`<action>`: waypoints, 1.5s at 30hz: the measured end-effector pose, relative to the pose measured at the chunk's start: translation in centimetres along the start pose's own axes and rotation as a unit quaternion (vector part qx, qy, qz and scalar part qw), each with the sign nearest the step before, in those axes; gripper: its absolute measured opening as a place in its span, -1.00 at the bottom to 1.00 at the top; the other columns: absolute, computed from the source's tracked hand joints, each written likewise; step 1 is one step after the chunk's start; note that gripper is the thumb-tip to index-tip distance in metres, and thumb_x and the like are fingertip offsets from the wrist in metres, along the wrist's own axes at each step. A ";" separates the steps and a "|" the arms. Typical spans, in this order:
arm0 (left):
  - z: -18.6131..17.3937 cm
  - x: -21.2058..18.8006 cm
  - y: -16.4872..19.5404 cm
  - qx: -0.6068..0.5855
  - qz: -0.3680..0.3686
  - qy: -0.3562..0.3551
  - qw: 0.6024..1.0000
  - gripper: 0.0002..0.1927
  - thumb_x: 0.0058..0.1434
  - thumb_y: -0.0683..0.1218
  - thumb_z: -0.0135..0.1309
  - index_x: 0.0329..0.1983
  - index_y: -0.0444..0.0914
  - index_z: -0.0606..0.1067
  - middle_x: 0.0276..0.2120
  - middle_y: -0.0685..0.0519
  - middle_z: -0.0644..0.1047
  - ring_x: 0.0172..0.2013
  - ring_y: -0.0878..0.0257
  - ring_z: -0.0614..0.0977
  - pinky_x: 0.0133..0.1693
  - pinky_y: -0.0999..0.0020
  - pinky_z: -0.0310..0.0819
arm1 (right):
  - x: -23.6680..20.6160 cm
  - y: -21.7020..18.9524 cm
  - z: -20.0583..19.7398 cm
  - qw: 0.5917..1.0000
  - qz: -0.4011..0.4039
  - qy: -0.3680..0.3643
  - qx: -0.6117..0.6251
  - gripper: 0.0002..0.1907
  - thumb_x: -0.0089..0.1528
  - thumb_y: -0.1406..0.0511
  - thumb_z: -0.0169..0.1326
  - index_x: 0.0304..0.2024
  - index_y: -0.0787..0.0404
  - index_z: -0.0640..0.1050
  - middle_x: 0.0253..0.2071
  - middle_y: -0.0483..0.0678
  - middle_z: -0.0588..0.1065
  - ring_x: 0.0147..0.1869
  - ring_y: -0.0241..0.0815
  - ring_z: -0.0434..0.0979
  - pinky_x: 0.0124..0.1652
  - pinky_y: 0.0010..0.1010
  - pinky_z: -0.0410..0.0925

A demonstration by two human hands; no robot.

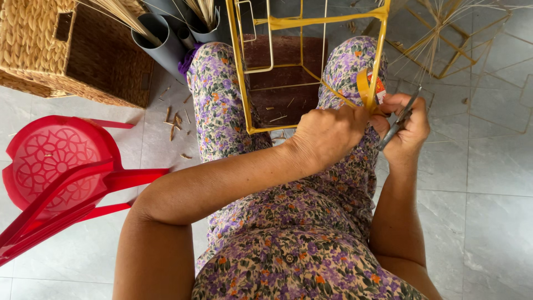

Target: The person sits on the floor and wraps yellow tape around the joints of a yellow bamboo frame, pressing the tape in place and cutting it with scissors. They then gather a bundle of thin bamboo sticks and align them while holding the frame.

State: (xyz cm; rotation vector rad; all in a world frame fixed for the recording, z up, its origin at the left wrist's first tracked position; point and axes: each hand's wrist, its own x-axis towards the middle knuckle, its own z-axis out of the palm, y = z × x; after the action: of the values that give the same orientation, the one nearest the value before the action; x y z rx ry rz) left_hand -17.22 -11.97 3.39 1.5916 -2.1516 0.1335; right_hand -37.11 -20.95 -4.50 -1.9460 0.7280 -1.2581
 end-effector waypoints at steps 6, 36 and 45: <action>-2.6 0.4 -2.1 -0.271 -0.072 0.009 0.960 -0.79 0.19 0.00 0.22 -0.33 -0.24 0.57 -0.32 -0.08 0.58 -0.40 -0.04 0.67 -0.36 0.13 0.55 | -0.1 -0.1 0.0 1.000 -0.010 0.014 0.014 -0.49 0.33 0.22 0.40 0.10 0.33 0.41 -0.18 0.03 0.59 -0.09 -0.24 0.65 0.02 -0.50 0.48; -5.1 12.2 2.6 0.046 0.063 -0.399 0.914 -0.68 0.15 0.12 0.23 -0.09 -0.09 0.62 -0.16 0.08 0.59 -0.07 0.07 0.62 -0.07 0.02 0.33 | -2.5 -0.4 -1.4 0.982 0.102 0.149 0.049 -0.59 0.41 0.31 0.28 0.14 0.28 0.34 -0.19 -0.17 0.28 -0.19 -0.39 0.29 -0.16 -0.61 0.21; -3.2 13.2 1.7 -0.018 0.037 -0.305 0.952 -0.66 0.14 0.06 0.22 -0.05 -0.12 0.60 -0.01 0.02 0.54 0.03 -0.01 0.58 -0.14 -0.10 0.48 | -7.8 -7.2 -2.9 0.970 0.186 0.013 0.157 -0.21 0.15 -0.21 0.30 0.05 0.26 0.43 -0.38 -0.10 0.48 -0.39 -0.39 0.40 -0.37 -0.58 0.23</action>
State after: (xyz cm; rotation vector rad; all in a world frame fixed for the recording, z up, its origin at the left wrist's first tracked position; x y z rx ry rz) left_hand -20.84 -21.96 12.07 1.6849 -2.6450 -0.4289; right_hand -42.15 -11.45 -2.14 -1.4589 0.8087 -1.0912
